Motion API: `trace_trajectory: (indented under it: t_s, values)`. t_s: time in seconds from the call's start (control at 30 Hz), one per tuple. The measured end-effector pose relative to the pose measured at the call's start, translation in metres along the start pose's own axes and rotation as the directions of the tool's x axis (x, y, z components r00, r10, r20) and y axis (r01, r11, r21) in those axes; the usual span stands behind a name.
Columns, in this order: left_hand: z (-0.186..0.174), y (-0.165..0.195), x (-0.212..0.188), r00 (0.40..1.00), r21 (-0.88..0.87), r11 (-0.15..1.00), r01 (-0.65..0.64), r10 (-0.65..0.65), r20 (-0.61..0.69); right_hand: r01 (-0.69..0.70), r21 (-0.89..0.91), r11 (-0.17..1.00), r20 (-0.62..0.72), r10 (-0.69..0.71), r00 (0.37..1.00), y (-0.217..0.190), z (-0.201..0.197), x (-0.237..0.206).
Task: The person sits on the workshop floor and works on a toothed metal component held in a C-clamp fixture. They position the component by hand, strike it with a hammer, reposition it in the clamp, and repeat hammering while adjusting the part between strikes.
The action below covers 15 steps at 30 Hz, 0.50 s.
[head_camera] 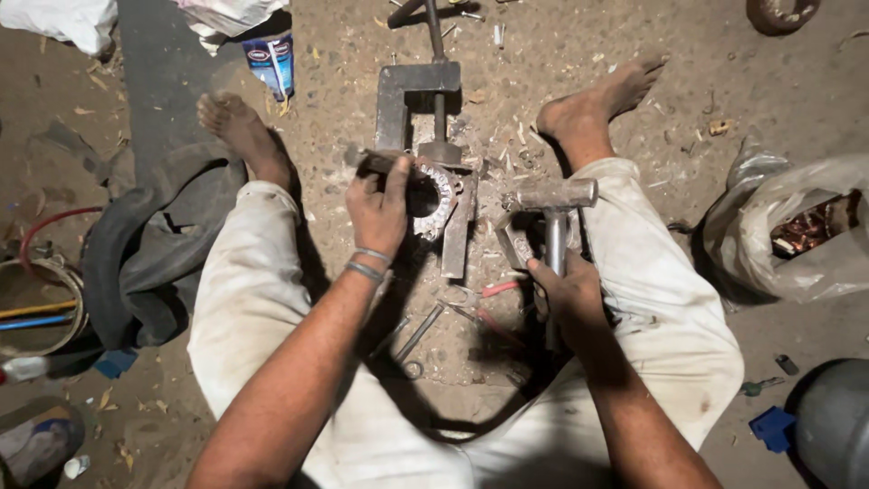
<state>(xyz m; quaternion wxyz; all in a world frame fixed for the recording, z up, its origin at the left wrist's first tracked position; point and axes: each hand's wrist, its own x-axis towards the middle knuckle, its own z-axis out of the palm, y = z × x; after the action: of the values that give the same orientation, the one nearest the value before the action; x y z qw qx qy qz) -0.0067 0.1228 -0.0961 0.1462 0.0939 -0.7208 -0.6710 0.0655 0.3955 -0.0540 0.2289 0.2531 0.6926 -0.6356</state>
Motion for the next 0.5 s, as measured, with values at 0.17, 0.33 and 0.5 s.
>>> trace_trajectory:
  t_s: [0.17,0.33,0.5]
  values:
    - [-0.008,0.009,0.02,0.881,0.26,0.943,-0.207,0.064,0.468,0.033,-0.091,0.995,-0.006,-0.033,0.999,0.001,-0.001,0.0]
    - [-0.009,0.002,0.019,0.828,0.299,0.871,-0.39,0.189,0.528,0.047,-0.054,0.997,0.026,-0.046,0.999,0.005,-0.005,0.003]
    - [-0.01,0.003,0.024,0.793,0.359,0.837,-0.413,0.137,0.593,0.081,-0.041,0.996,0.031,-0.08,0.996,0.007,-0.006,-0.001]
